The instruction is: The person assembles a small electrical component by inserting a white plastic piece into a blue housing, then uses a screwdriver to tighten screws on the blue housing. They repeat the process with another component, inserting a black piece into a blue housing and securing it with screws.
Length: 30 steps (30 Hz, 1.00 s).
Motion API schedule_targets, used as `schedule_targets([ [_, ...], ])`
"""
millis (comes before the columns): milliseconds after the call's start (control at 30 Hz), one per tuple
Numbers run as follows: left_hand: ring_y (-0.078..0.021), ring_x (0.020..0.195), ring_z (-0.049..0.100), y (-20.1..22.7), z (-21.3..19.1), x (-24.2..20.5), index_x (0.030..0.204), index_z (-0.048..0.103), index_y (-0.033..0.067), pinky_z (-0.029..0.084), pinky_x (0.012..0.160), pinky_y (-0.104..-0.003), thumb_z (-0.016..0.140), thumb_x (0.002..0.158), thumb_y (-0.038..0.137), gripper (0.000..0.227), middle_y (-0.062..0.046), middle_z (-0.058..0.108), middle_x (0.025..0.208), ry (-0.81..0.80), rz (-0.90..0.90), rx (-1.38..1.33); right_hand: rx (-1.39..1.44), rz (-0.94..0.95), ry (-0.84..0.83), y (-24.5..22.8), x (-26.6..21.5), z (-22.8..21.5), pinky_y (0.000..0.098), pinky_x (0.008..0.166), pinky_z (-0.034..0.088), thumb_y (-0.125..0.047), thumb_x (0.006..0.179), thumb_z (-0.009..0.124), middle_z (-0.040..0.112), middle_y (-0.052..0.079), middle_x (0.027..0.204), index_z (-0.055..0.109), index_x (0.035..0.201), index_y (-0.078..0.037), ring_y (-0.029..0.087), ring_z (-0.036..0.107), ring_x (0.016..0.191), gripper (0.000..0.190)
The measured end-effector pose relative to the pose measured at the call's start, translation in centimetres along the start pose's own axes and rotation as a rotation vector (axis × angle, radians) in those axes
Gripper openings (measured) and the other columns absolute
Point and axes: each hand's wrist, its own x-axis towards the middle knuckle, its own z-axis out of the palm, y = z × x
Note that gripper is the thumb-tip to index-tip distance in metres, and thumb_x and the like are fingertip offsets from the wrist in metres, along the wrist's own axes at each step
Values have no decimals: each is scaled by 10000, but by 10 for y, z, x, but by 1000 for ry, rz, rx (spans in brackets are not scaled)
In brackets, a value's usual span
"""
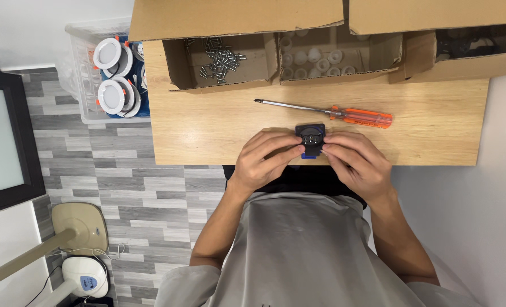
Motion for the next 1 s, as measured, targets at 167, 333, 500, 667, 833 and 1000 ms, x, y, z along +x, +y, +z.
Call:
schedule_targets([
  [167,-297,897,830,0,-1,0,965,868,63,671,753,-406,821,963,-10,87,-111,844,1027,-30,-10,9,-4,-7,-6,2,-4,0,505,784,681,179,918,823,796,248,979,812,960,103,415,803,866,88],
  [333,-291,910,824,0,-1,-4,977,868,74,666,764,-403,818,969,1,89,-94,841,1021,-39,-21,38,6,6,-21,5,-8,0,512,784,671,169,927,818,793,244,976,809,967,99,418,797,859,81],
  [500,-291,942,818,1,-1,-6,979,869,81,666,794,-407,838,944,-8,101,-85,840,1008,-44,-30,72,-14,9,-31,5,-7,1,504,780,659,144,936,828,796,237,971,811,964,86,410,787,840,67],
  [667,-293,996,821,-1,-1,-7,993,869,83,672,837,-411,826,946,-22,123,-82,846,1018,-58,-43,65,-12,16,-27,6,-6,2,507,803,656,125,953,822,804,220,987,817,982,75,408,791,874,59],
  [833,-328,1033,827,0,-2,-3,1009,857,49,685,878,-441,797,966,-44,119,-110,838,1014,-82,-56,-1,-18,23,-35,6,-4,2,510,833,657,118,964,810,801,204,986,822,992,64,425,805,916,62],
  [1000,-349,1038,828,1,-1,-1,1019,847,14,694,886,-464,791,957,-75,123,-137,831,1004,-87,-79,-46,-8,33,-38,5,-4,2,503,835,657,115,962,810,799,198,980,820,988,64,423,805,906,58],
])
